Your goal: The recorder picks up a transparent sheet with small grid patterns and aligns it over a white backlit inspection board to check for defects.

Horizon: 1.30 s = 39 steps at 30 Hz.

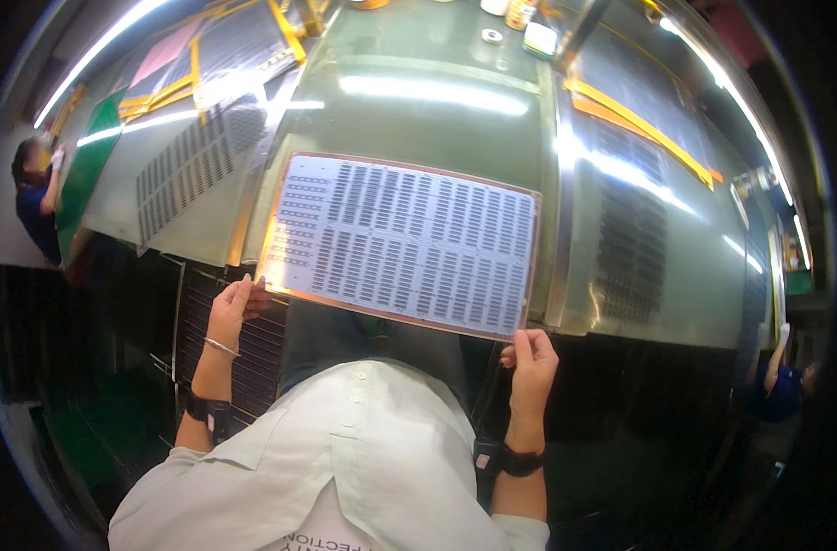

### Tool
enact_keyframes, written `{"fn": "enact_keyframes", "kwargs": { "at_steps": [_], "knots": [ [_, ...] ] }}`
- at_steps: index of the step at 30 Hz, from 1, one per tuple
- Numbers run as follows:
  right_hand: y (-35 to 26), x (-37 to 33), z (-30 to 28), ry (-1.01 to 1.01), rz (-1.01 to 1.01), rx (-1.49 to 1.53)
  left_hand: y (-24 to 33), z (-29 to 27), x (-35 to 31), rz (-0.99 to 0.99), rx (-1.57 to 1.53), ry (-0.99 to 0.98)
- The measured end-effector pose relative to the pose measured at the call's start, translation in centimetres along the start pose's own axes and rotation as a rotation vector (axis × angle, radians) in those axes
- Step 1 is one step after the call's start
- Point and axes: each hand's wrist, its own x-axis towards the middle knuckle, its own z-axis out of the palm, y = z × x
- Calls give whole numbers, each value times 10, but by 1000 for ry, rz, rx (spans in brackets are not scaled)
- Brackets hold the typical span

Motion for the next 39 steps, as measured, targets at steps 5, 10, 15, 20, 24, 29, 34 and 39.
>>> {"fn": "enact_keyframes", "kwargs": {
  "at_steps": [5,10,15,20,24,29,34,39],
  "knots": [
    [-19,-12,4,27,-58,-24,3,4,5,-54,-229,-19],
    [-28,-12,3,-3,-104,-14,16,2,5,46,-296,-2],
    [-18,-2,4,11,-36,-117,14,5,5,48,-159,28],
    [-14,-4,4,171,-360,-716,-6,21,7,-80,-116,1],
    [-20,-9,16,109,-682,-907,-5,22,5,-60,-123,-77],
    [-15,-11,36,-57,-784,-973,1,29,4,-48,-207,-142],
    [-27,-17,66,-197,-849,-960,1,42,4,-111,-334,-142],
    [-37,-15,86,-283,-863,-931,2,51,2,-66,-389,-112]
  ]
}}
